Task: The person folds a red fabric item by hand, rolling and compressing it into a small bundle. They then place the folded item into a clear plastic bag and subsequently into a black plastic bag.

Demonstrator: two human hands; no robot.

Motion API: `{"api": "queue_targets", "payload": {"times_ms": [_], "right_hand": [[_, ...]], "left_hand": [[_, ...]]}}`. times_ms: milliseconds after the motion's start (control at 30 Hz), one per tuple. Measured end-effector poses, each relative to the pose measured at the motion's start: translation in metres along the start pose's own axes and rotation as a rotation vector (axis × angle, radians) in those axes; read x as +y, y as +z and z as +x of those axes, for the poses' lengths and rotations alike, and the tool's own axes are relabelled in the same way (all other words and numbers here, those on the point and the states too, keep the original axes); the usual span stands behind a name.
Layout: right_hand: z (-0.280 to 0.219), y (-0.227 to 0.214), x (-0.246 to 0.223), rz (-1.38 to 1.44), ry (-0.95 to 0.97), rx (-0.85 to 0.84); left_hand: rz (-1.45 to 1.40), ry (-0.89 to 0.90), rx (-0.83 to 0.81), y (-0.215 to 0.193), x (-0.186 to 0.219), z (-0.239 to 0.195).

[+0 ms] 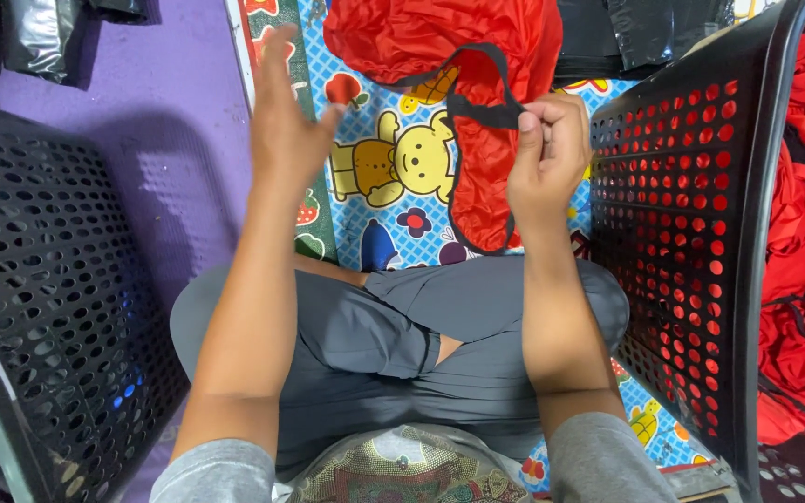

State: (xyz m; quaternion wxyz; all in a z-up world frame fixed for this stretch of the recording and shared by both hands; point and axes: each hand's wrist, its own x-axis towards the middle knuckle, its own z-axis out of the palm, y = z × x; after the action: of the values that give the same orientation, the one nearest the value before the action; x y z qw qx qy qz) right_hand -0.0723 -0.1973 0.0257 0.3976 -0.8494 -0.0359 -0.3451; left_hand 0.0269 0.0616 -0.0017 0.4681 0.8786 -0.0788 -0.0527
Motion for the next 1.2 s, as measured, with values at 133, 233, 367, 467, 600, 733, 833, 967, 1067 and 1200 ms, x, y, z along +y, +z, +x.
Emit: {"api": "queue_targets", "payload": {"times_ms": [133,233,367,467,600,733,833,967,1067,1200], "right_hand": [[-0.006,-0.006,-0.022,0.058,-0.024,-0.022],[-0.012,-0.016,-0.039,0.105,-0.092,-0.015],[-0.023,-0.032,-0.045,0.15,-0.065,0.079],[-0.027,-0.043,-0.04,0.127,-0.003,0.145],[-0.034,-0.053,-0.024,-0.002,0.078,0.215],[-0.048,-0.057,0.004,-0.095,0.058,0.277],[-0.053,-0.057,0.008,-0.167,0.051,0.333],[-0.062,-0.056,-0.003,-0.188,0.017,0.308],[-0.066,-0.055,-0.01,-0.19,-0.064,0.262],[-0.071,-0.056,-0.039,-0.142,-0.174,0.139]], "left_hand": [[0.126,0.142,-0.054,0.04,-0.021,-0.007],[0.276,0.193,-0.009,0.058,-0.031,-0.014],[0.31,0.255,0.149,0.059,-0.04,-0.024],[0.175,0.286,0.261,0.051,-0.049,-0.026],[-0.073,0.084,0.36,0.026,-0.038,-0.041],[-0.247,0.137,0.315,-0.017,-0.009,-0.06],[-0.159,0.163,0.048,-0.06,0.028,-0.09],[0.403,0.219,-0.102,-0.091,0.026,-0.11],[0.559,0.362,0.041,-0.113,0.011,-0.116],[0.722,0.562,0.515,-0.141,-0.032,-0.104]]}}
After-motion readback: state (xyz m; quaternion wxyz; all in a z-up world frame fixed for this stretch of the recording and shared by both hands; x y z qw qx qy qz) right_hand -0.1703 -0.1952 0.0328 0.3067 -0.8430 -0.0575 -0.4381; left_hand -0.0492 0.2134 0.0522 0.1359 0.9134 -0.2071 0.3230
